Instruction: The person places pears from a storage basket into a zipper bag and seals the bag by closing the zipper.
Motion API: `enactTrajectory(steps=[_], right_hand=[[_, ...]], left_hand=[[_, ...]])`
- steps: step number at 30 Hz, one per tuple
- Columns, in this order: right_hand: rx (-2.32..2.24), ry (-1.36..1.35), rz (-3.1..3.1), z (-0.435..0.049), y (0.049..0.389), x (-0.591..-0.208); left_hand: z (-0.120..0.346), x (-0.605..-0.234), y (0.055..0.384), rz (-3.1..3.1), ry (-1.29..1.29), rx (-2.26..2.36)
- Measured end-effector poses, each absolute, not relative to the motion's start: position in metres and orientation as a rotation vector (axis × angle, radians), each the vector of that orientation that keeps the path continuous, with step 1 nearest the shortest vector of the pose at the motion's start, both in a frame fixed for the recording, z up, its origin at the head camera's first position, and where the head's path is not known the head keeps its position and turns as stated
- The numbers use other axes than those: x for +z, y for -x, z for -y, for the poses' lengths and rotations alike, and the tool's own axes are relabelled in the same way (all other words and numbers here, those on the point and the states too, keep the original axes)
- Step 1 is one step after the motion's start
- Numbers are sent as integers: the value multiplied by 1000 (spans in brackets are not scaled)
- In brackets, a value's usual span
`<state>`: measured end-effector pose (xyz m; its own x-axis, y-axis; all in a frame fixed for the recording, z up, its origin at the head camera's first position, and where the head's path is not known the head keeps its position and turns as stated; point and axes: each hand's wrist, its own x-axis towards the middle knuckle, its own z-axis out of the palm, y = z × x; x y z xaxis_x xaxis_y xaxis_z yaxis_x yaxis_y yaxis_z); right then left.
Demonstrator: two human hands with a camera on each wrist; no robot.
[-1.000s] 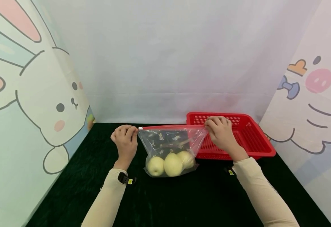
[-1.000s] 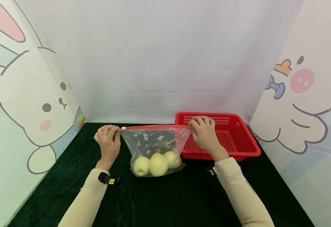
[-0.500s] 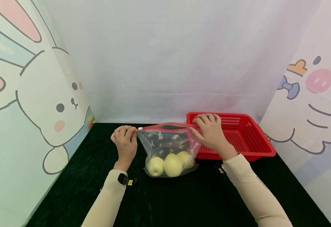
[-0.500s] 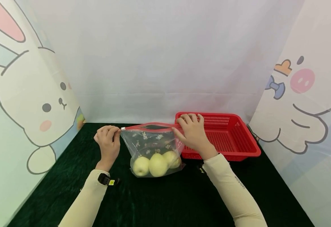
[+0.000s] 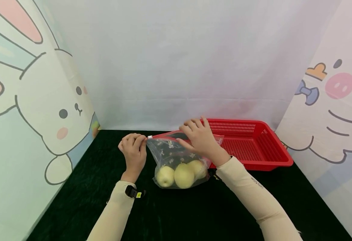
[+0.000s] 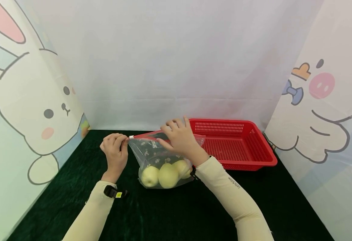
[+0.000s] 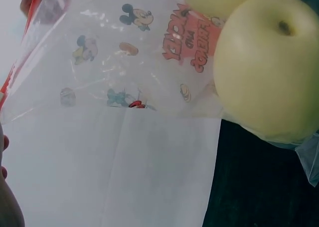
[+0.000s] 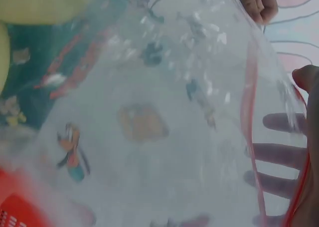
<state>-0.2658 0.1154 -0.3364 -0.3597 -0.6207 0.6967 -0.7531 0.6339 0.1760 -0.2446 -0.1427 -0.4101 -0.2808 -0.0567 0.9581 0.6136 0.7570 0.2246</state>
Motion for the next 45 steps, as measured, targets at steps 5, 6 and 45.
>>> enactTrajectory(steps=[5, 6, 45], right_hand=[[189, -1132, 2078, -97, 267, -338], [175, -1139, 2078, -94, 267, -338], [36, -1188, 2039, -49, 257, -340]], left_hand=[[142, -409, 244, 1763, 446, -699], [141, -409, 243, 1768, 446, -705], [130, -407, 238, 1702, 522, -648]])
